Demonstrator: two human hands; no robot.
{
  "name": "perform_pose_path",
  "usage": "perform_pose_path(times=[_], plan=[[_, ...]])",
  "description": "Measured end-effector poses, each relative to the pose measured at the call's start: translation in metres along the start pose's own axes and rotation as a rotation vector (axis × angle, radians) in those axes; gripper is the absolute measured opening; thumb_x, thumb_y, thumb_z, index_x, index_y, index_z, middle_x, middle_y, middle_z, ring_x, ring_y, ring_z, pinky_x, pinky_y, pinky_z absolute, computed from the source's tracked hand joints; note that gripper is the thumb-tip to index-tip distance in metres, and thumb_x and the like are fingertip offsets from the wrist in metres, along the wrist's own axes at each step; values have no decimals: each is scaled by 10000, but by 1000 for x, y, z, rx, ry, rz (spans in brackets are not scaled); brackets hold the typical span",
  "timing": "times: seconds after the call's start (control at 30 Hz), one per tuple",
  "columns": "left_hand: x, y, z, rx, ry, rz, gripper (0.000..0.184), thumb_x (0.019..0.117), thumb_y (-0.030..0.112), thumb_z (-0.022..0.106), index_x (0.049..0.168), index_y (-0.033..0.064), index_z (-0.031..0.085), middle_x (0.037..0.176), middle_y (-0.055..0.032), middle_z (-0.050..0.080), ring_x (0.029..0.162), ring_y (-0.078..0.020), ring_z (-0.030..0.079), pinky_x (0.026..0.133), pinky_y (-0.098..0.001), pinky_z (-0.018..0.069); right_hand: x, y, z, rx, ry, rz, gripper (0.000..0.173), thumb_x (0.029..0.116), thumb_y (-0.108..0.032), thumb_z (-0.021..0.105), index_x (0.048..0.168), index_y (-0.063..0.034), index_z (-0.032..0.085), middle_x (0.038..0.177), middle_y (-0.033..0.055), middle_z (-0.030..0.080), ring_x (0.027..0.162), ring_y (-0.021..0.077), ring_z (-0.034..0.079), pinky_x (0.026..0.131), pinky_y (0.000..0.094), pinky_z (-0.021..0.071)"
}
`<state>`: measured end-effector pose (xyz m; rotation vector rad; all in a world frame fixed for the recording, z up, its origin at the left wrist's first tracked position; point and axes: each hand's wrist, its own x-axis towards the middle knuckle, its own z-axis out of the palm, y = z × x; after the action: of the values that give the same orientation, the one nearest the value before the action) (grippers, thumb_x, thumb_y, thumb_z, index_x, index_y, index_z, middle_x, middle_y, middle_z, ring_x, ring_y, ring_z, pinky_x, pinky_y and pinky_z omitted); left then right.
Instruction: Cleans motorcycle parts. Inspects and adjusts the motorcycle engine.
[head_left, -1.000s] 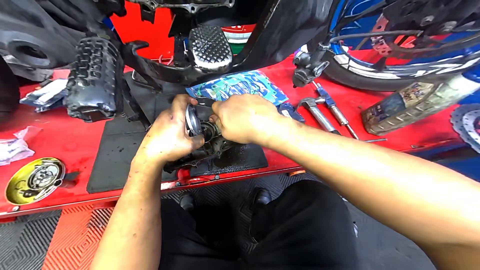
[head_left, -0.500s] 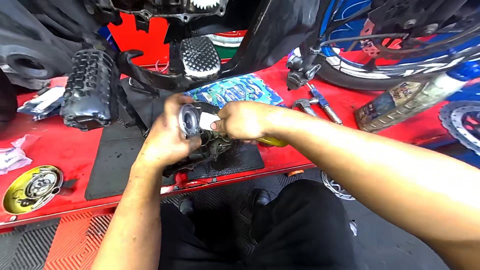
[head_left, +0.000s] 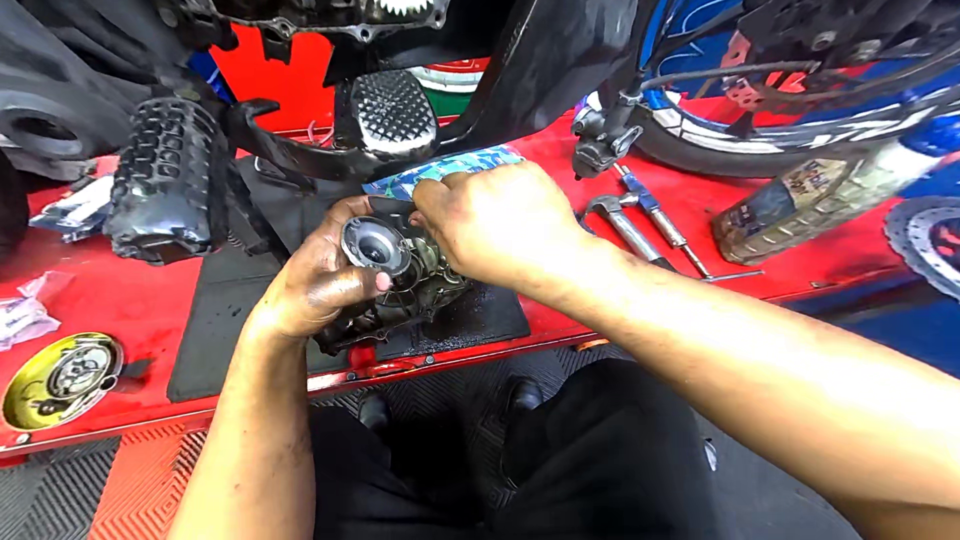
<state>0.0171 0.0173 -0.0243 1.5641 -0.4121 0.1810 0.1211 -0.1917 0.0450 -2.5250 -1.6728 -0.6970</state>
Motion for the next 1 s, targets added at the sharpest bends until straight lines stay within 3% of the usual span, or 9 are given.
perform_pose_path(times=[0.07, 0.1, 0.17, 0.33, 0.43, 0.5, 0.63, 0.77, 1.0], plan=[[0, 8, 6, 122, 70, -51, 848, 735, 231, 888, 1406, 93, 389, 1159, -43, 683, 1024, -136, 700, 880, -290, 616, 1, 2, -3, -22, -19, -20, 330, 1083, -320, 395, 950, -103, 605, 703, 95, 592, 633, 331, 646, 484, 466, 452], [1, 11, 11, 208, 140, -81, 858, 664, 237, 920, 1353, 108, 428, 1110, -13, 698, 1005, -107, 705, 869, -266, 615, 1, 3, -4, -20, -25, -23, 322, 1077, -324, 399, 939, -112, 599, 700, 88, 587, 637, 324, 645, 487, 461, 445], [3, 14, 15, 308, 219, -98, 753, 630, 220, 932, 1241, 126, 502, 1031, 21, 713, 949, -71, 708, 830, -243, 614, 1, 3, -4, -21, -8, -48, 316, 1069, -317, 403, 925, -113, 595, 690, 84, 580, 625, 321, 640, 472, 455, 434], [4, 14, 15, 319, 229, -103, 560, 706, 178, 873, 1195, 80, 618, 1005, -12, 740, 887, -95, 720, 779, -262, 622, 2, 0, -4, -63, 5, -105, 336, 1086, -301, 378, 924, -85, 579, 686, 104, 570, 601, 341, 626, 453, 457, 421], [4, 14, 15, 207, 199, -109, 445, 741, 144, 848, 1135, 84, 650, 879, -16, 712, 601, -83, 626, 510, -221, 541, 3, -1, -5, -83, 13, -149, 312, 1080, -249, 382, 917, -64, 573, 684, 120, 556, 582, 352, 605, 441, 457, 401], [3, 15, 14, 158, 175, -126, 375, 769, 156, 823, 1099, 99, 655, 795, 1, 674, 498, -63, 543, 426, -202, 468, 4, 0, -5, -108, 28, -187, 285, 1075, -211, 390, 910, -55, 563, 683, 126, 553, 569, 351, 595, 436, 445, 389], [2, 18, 12, 174, 123, -157, 408, 765, 187, 830, 1124, 85, 666, 785, -11, 674, 501, -71, 553, 425, -212, 474, 5, 4, 1, -153, 55, -237, 188, 1030, -104, 402, 915, -38, 536, 687, 145, 551, 562, 357, 586, 439, 439, 383], [1, 18, 8, 229, 87, -169, 424, 765, 209, 838, 1130, 87, 661, 819, -12, 688, 548, -80, 590, 458, -229, 506, 7, 12, 4, -117, 102, -277, 287, 1088, -227, 401, 933, -41, 554, 685, 138, 565, 567, 359, 598, 449, 454, 413], [-2, 17, 2, 83, 53, -170, 339, 823, 192, 795, 1107, 99, 635, 661, 3, 602, 432, -58, 488, 382, -194, 414, 6, 16, 1, -125, 80, -365, 229, 1058, -156, 408, 930, -25, 546, 678, 149, 553, 559, 364, 586, 446, 459, 400]])
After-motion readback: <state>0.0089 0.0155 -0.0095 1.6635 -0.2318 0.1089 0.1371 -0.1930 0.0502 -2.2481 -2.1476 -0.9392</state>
